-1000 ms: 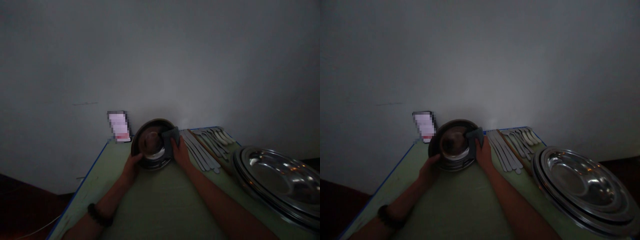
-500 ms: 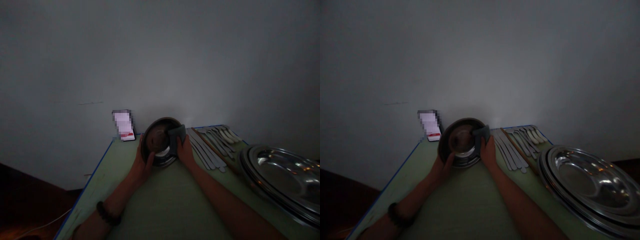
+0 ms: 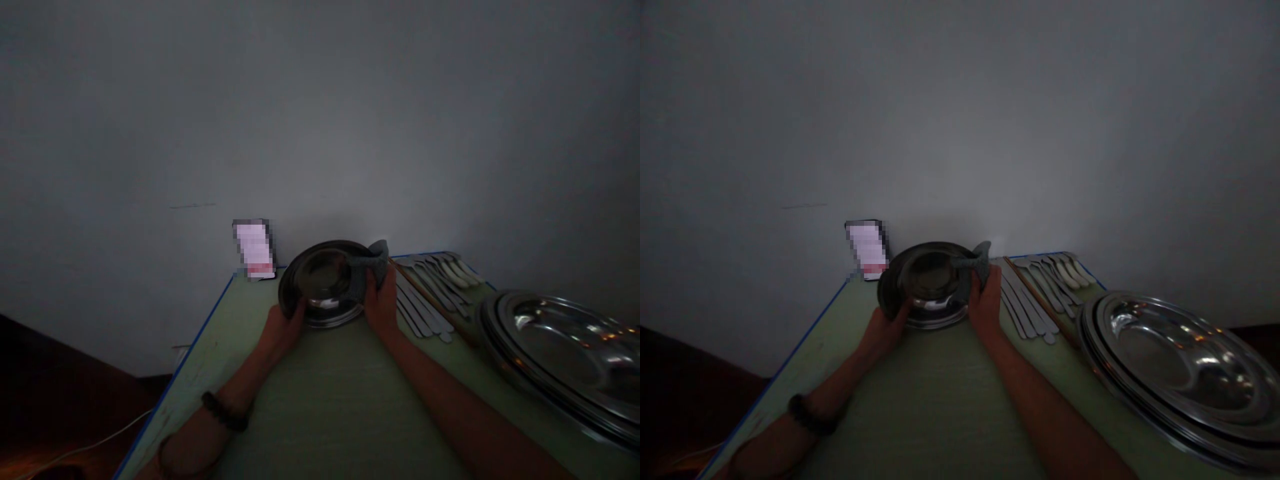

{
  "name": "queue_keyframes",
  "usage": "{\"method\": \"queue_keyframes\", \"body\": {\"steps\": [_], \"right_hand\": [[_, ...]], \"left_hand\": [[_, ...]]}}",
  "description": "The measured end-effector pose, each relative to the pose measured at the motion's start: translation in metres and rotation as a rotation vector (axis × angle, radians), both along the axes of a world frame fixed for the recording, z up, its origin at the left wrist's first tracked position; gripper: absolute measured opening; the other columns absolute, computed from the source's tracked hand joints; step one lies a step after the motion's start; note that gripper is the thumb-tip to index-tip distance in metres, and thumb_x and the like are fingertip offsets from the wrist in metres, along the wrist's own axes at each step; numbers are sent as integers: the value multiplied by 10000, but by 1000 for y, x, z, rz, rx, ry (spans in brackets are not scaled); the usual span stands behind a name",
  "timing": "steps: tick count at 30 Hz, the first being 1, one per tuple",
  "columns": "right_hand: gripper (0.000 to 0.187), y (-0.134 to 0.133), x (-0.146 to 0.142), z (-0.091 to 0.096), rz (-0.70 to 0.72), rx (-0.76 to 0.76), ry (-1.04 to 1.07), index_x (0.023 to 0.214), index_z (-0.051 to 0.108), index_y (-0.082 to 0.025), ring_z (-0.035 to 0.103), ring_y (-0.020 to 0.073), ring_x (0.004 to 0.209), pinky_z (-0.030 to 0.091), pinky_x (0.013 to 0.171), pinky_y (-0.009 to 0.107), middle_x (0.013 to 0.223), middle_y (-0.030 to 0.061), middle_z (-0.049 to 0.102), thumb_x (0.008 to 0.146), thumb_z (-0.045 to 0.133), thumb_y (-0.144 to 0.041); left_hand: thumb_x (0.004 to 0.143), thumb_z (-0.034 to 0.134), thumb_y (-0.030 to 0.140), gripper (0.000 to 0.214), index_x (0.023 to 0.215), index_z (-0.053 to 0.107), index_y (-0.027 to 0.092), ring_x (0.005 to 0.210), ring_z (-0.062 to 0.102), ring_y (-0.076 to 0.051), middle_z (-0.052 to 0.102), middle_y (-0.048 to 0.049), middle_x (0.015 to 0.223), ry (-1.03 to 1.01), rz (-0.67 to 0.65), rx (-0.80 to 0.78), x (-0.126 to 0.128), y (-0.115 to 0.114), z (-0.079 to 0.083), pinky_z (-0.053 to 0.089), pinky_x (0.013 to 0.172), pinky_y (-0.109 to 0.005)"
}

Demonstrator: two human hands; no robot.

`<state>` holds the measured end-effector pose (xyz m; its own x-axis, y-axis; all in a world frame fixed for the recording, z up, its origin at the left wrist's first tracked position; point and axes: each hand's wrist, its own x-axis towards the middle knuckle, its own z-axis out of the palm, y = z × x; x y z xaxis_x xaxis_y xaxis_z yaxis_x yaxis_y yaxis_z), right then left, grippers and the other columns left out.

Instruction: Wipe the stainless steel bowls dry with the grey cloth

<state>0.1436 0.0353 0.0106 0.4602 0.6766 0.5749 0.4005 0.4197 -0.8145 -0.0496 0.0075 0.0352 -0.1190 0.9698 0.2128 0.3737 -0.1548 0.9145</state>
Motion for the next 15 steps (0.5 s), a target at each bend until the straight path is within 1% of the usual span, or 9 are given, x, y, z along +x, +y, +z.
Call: {"method": "queue_keyframes", "body": {"steps": [3,5,7,8,10,11,12,13,15], "right_hand": [[351,1,0,-2,46,-72,-15,1045,507,-202,582,245,916,464,818,406,963,97,603,904,377,-495],[370,2,0,-3,100,-150,-23,1022,539,-186,606,254,875,474,781,396,928,108,641,889,404,-505],[376,2,0,-4,148,-197,-36,976,579,-178,629,262,840,479,751,383,891,115,675,871,446,-513],[374,3,0,-4,161,-209,-40,946,597,-177,638,265,822,481,735,376,870,114,687,860,468,-517],[378,4,0,-4,168,-226,-35,898,617,-174,646,267,798,483,711,362,842,113,702,848,489,-527],[388,4,1,-4,164,-233,-27,888,620,-172,647,265,797,484,708,358,841,113,706,850,481,-532],[400,5,2,-4,158,-238,-18,890,620,-168,647,264,799,484,709,354,845,115,707,856,468,-536],[415,5,3,-4,148,-241,-7,902,618,-163,646,262,807,483,715,352,855,117,706,866,447,-540],[455,6,5,-4,117,-240,20,955,600,-148,637,254,838,480,742,352,895,125,697,895,378,-540]], "left_hand": [[748,639,489,295,786,716,207,878,672,-319,748,-75,759,28,2,-5,0,-2,0,506,757,-337],[763,611,519,339,779,707,194,756,671,-290,726,-69,684,58,36,-4,1,-4,3,497,654,-317],[770,587,556,377,728,676,192,583,628,-240,666,-45,561,65,55,-20,4,-7,6,454,528,-292],[771,578,575,398,684,652,194,509,592,-215,627,-32,504,60,36,-40,6,-8,7,425,478,-281],[778,546,613,454,594,594,201,423,532,-181,560,-16,425,62,-53,-86,9,-9,8,387,432,-267],[790,521,623,477,571,577,203,417,526,-176,547,-15,412,69,-88,-95,11,-8,8,389,436,-265],[797,507,624,484,567,571,203,426,532,-174,549,-17,417,77,-96,-88,11,-8,8,393,445,-263],[806,497,618,483,576,576,201,454,551,-177,566,-24,439,87,-89,-69,12,-7,7,404,464,-262],[823,484,587,454,636,613,194,577,612,-198,633,-47,538,117,-28,4,11,-4,7,439,540,-264]]}}
